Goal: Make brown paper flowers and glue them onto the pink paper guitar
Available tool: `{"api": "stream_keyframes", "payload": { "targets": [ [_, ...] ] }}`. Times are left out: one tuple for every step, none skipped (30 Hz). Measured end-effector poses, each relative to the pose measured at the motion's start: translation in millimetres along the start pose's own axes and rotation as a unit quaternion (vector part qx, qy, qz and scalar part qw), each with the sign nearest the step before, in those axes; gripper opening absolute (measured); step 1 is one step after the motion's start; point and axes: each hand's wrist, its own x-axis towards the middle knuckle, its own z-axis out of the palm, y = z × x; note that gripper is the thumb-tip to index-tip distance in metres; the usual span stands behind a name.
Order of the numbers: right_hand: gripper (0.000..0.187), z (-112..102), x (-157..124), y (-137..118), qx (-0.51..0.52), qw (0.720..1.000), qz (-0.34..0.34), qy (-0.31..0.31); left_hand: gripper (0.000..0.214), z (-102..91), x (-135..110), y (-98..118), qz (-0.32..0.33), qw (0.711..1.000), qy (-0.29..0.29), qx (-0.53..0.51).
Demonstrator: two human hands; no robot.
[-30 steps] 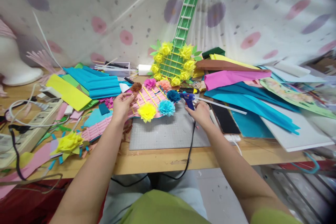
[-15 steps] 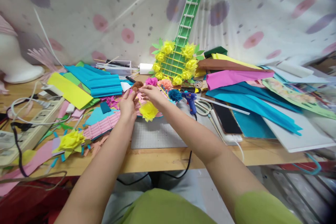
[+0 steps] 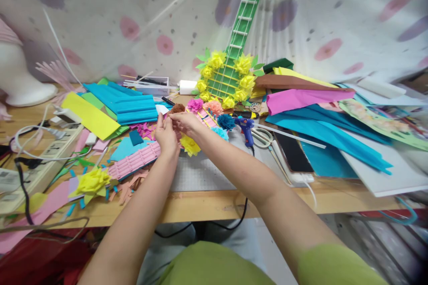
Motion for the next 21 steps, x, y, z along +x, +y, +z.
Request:
{"api": "stream_keyframes", "payload": {
  "targets": [
    [0.021, -0.1, 0.6, 0.1, 0.001, 1.0, -0.002, 0.001, 0.055, -0.1, -0.3, -0.4, 0.007, 1.0, -0.005, 0.002],
    [0.02, -0.3, 1.3, 0.3, 0.001, 1.0, -0.003, 0.005, 0.055, -0.4, -0.2, -1.2, 0.015, 1.0, -0.009, 0.005],
    [0.018, -0.8, 2.2, 0.6, -0.001, 1.0, -0.003, 0.012, 0.055, -0.8, 0.3, -2.3, 0.022, 1.0, -0.014, 0.01],
    [0.017, -1.3, 3.1, 0.9, -0.003, 1.0, -0.004, 0.019, 0.054, -1.4, 1.1, -3.6, 0.03, 0.999, -0.018, 0.013],
    [0.016, -1.8, 4.0, 1.2, -0.005, 1.0, -0.005, 0.024, 0.054, -2.0, 2.2, -4.9, 0.036, 0.999, -0.02, 0.015],
    [0.017, -2.2, 4.9, 1.4, -0.006, 1.0, -0.007, 0.028, 0.054, -2.5, 3.2, -6.1, 0.042, 0.999, -0.02, 0.015],
    [0.017, -2.6, 5.7, 1.6, -0.007, 0.999, -0.01, 0.029, 0.053, -2.9, 4.1, -7.1, 0.046, 0.999, -0.022, 0.012],
    [0.018, -2.8, 6.3, 1.8, -0.008, 0.999, -0.011, 0.03, 0.053, -2.9, 4.6, -7.8, 0.048, 0.999, -0.024, 0.008],
    [0.017, -3.0, 6.7, 2.1, -0.009, 0.999, -0.013, 0.03, 0.053, -2.7, 4.7, -8.2, 0.048, 0.998, -0.027, 0.001],
    [0.017, -3.1, 6.9, 2.5, -0.012, 0.999, -0.015, 0.028, 0.054, -2.1, 4.3, -8.3, 0.043, 0.999, -0.03, -0.005],
    [0.016, -3.3, 6.9, 3.1, -0.015, 0.999, -0.018, 0.027, 0.055, -1.4, 3.4, -8.2, 0.037, 0.999, -0.033, -0.011],
    [0.016, -3.8, 6.7, 3.7, -0.02, 0.999, -0.022, 0.026, 0.056, -0.7, 2.3, -7.9, 0.029, 0.999, -0.037, -0.014],
    [0.017, -4.6, 6.4, 4.2, -0.026, 0.999, -0.028, 0.025, 0.057, -0.1, 1.2, -7.6, 0.022, 0.999, -0.04, -0.016],
    [0.018, -6.1, 6.0, 4.4, -0.036, 0.998, -0.035, 0.026, 0.058, 0.1, 0.6, -7.1, 0.017, 0.999, -0.043, -0.015],
    [0.019, -8.3, 5.6, 3.9, -0.049, 0.997, -0.042, 0.031, 0.059, -0.2, 1.0, -6.5, 0.014, 0.999, -0.047, -0.009],
    [0.02, -11.4, 5.3, 2.7, -0.066, 0.996, -0.05, 0.041, 0.06, -1.1, 2.8, -5.6, 0.015, 0.999, -0.048, 0.003],
    [0.021, -15.3, 5.0, 0.5, -0.088, 0.993, -0.06, 0.054, 0.061, -2.7, 6.3, -4.3, 0.019, 0.999, -0.045, 0.022],
    [0.021, -20.0, 5.0, -2.6, -0.118, 0.988, -0.07, 0.071, 0.061, -4.9, 11.6, -2.4, 0.03, 0.998, -0.037, 0.049],
    [0.022, -25.0, 5.2, -6.5, -0.155, 0.98, -0.08, 0.09, 0.06, -7.4, 18.8, 0.3, 0.047, 0.995, -0.027, 0.085],
    [0.023, -30.2, 5.8, -11.0, -0.199, 0.97, -0.089, 0.109, 0.057, -10.2, 27.5, 3.6, 0.076, 0.989, -0.01, 0.129],
    [0.024, -35.0, 6.9, -15.6, -0.246, 0.957, -0.092, 0.123, 0.054, -12.8, 37.2, 7.5, 0.123, 0.976, -0.005, 0.18]
  ]
}}
